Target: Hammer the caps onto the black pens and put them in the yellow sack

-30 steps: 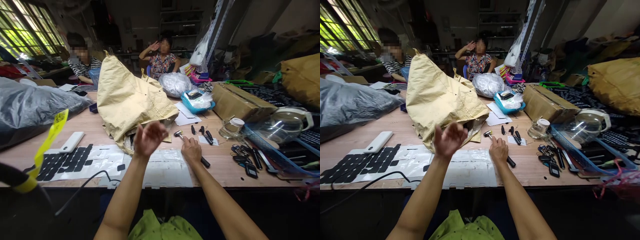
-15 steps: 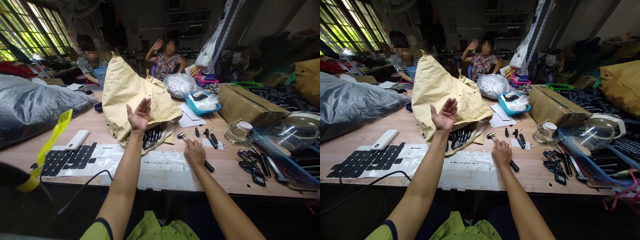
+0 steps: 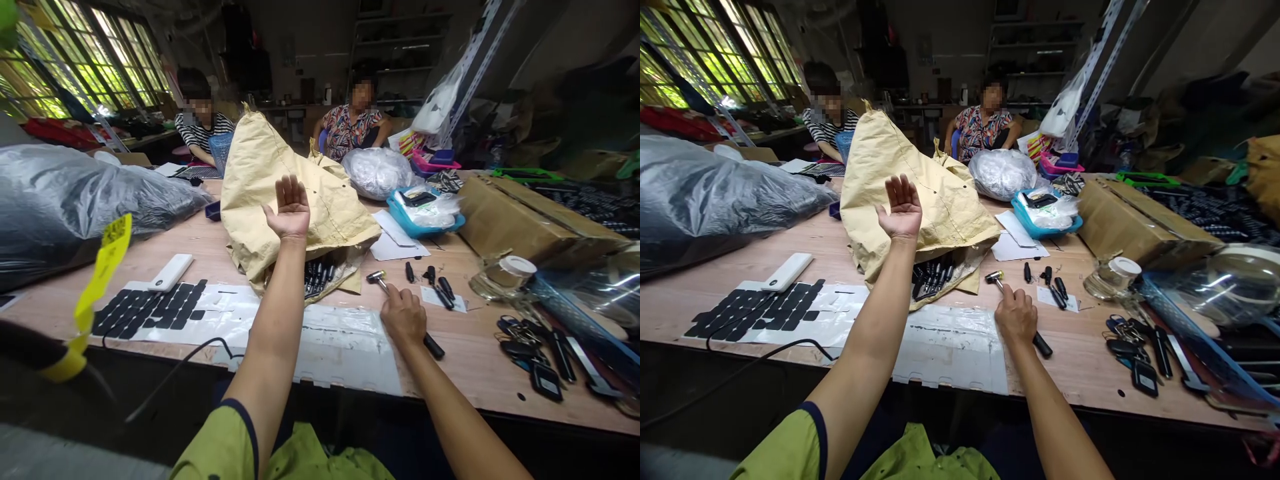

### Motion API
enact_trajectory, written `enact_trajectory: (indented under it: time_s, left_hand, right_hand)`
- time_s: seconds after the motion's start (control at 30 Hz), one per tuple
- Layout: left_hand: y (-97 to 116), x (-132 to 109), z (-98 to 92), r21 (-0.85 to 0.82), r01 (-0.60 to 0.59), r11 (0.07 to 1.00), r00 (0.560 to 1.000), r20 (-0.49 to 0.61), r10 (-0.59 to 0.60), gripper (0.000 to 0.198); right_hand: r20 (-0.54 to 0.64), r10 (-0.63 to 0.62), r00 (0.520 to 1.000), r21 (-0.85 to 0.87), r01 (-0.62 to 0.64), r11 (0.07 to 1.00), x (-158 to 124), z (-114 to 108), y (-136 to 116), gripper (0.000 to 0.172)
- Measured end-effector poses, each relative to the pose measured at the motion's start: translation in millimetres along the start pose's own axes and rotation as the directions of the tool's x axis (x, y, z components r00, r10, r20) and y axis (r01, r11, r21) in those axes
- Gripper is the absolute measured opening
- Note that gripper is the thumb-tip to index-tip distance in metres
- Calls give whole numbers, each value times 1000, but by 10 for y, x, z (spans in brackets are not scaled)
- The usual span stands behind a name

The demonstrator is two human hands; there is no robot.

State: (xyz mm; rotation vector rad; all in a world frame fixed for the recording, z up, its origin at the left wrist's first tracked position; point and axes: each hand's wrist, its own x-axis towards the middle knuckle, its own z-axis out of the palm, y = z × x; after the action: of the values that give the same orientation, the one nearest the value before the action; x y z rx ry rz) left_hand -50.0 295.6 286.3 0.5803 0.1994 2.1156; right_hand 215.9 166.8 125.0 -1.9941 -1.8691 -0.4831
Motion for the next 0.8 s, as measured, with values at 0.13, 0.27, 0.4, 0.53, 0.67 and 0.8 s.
enact_trajectory:
  time_s: [0.13,0.27,0.4,0.53,0.67,0.8]
  left_hand:
    - [-34,98,51,-23,54,998,998,-15,-54,69]
    - [-81,271,112,-29,64,998,997,-37,-65,66]
    - [-134,545,300,12,24,1000,998,-59,-23,60]
    - [7,862,749,-11,-63,998,996,-66,62,57]
    - [275,1021,1197,-119,-106,987,985,-149,88,62]
    - [397,918,1319,-68,-104,992,991,-90,98,67]
  right_hand:
    - [-9,-16,1000,-7,16,1000,-14,5,15,35]
    - [-27,-25,999,-16,24,1000,-28,6,27,35]
    - [-38,-38,999,-22,37,999,-44,9,41,33]
    - [-67,-59,996,-21,57,998,-59,25,75,32]
    - [-100,-65,993,-27,62,998,-67,51,105,31]
    - [-97,-70,993,-26,67,997,-66,59,108,31]
